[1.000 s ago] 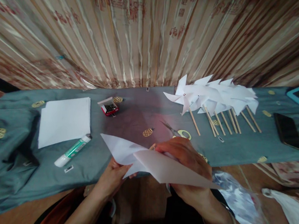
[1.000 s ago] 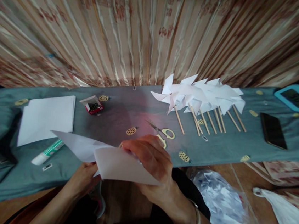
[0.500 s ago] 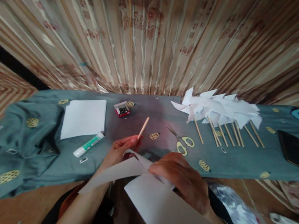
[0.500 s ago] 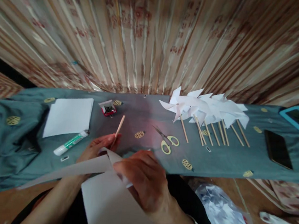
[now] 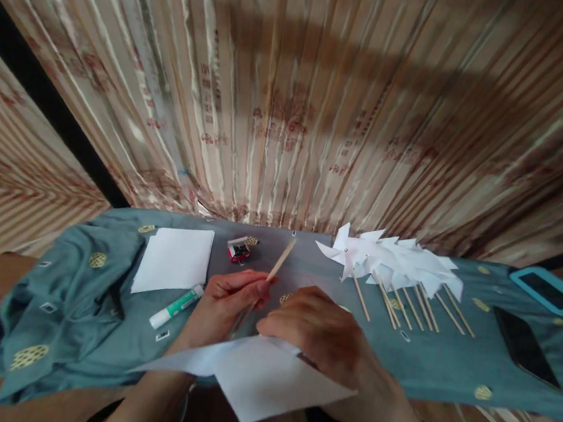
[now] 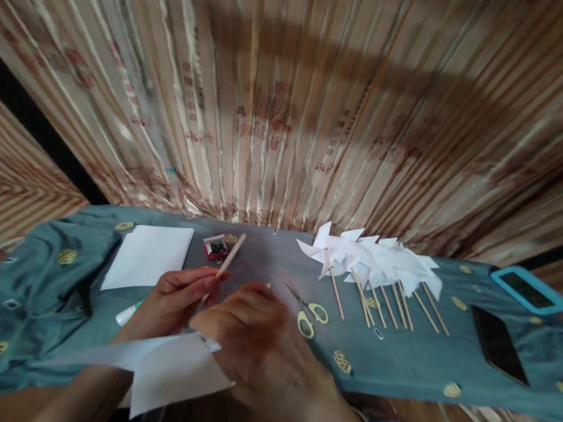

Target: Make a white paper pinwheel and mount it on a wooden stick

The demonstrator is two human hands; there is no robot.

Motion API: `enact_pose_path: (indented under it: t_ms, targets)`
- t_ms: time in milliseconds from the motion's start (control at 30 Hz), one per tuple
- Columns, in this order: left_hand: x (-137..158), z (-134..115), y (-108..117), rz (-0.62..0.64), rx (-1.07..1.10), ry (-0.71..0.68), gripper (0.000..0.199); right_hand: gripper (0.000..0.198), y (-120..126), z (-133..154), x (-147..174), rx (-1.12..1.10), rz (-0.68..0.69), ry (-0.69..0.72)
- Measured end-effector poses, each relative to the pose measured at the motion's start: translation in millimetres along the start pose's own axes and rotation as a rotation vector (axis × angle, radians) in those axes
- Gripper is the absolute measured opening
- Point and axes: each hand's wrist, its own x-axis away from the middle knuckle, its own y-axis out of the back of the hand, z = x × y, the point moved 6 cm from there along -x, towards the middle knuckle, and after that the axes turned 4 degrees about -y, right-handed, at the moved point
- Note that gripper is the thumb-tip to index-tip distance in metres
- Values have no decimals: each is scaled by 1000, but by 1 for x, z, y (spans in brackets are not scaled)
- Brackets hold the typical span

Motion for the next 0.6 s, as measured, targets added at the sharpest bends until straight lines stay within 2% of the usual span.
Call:
enact_pose_path:
  t_ms: [67,133,200,300,433,600]
  targets:
    - [-1,-3,-6,10,58,70,35,10,0,-5,-8,-10,-34,-63]
    - [-1,0,-4,-42,99,111,39,9,-1,-12,-10,-39,-93,-106]
    - [0,10,4,-113,126,145,42,9,-3,-21,-6,-82,-144,-127]
    - [7,31,15,-168,106,188,40,9,-10,-38,3,-99,-146,-193]
    - [15,50,28,-181,41,178,35,7,-17,-55,11,-55,-143,-262]
    - [18,62,40,-247,93,165,33,8,-16,-61,12,-35,-200,-288]
